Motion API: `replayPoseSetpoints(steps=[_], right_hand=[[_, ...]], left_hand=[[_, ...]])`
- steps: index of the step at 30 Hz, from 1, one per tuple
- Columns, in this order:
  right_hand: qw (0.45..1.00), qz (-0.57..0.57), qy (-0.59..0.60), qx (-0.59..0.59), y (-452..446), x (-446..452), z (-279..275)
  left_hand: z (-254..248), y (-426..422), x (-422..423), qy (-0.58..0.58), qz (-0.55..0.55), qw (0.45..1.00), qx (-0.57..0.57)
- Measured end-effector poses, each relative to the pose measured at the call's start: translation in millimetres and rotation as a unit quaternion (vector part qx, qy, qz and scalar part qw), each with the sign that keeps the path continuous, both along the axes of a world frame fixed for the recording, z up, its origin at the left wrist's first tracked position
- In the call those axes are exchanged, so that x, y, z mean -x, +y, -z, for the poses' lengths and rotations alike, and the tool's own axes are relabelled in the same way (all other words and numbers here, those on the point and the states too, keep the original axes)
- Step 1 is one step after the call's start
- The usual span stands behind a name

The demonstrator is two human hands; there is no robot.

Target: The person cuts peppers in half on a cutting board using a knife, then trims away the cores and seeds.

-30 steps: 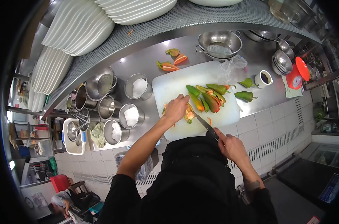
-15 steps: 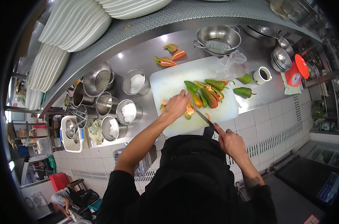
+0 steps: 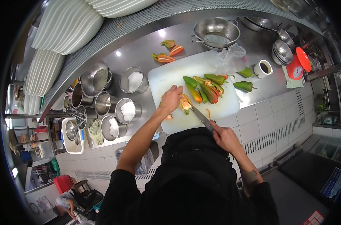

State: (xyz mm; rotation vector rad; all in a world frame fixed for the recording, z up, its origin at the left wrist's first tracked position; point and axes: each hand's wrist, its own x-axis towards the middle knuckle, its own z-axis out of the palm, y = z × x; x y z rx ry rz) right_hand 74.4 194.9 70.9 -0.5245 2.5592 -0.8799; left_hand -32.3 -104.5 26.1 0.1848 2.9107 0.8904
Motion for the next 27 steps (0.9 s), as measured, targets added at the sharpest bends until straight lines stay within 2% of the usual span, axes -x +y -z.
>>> replayPoseSetpoints(steps=[2,4,14,16,20,22,26,27], right_hand=[[1.000,0.007,-0.017,0.014,-3.8,-1.0,0.6],[0.996,0.028,-0.082,0.036,-5.7,-1.0,-5.1],[0.993,0.019,-0.050,0.102,-16.4,3.2,30.6],[0.983,0.035,-0.134,0.122,-8.1,3.2,27.2],[0.970,0.047,-0.145,0.187,-3.5,2.8,39.8],[0.948,0.059,-0.270,0.156,-7.5,14.1,30.1],[0.954,0.059,-0.251,0.150,2.0,14.1,24.2],[0.965,0.072,-0.208,0.143,8.7,9.4,22.0]], left_hand=[[6.7,-7.9,0.7,-0.007,-0.014,1.000,-0.020],[10.6,-11.5,0.5,-0.012,-0.030,0.999,-0.039],[28.4,-16.1,-3.5,-0.016,-0.048,0.997,-0.050],[28.3,-16.7,-3.4,-0.014,-0.047,0.997,-0.051],[29.4,-15.9,-6.6,0.008,-0.043,0.998,-0.052],[30.4,-15.9,-5.5,0.012,-0.042,0.998,-0.049],[30.2,-16.5,-2.8,0.002,-0.044,0.998,-0.042],[29.9,-15.9,-1.6,-0.001,-0.049,0.998,-0.043]])
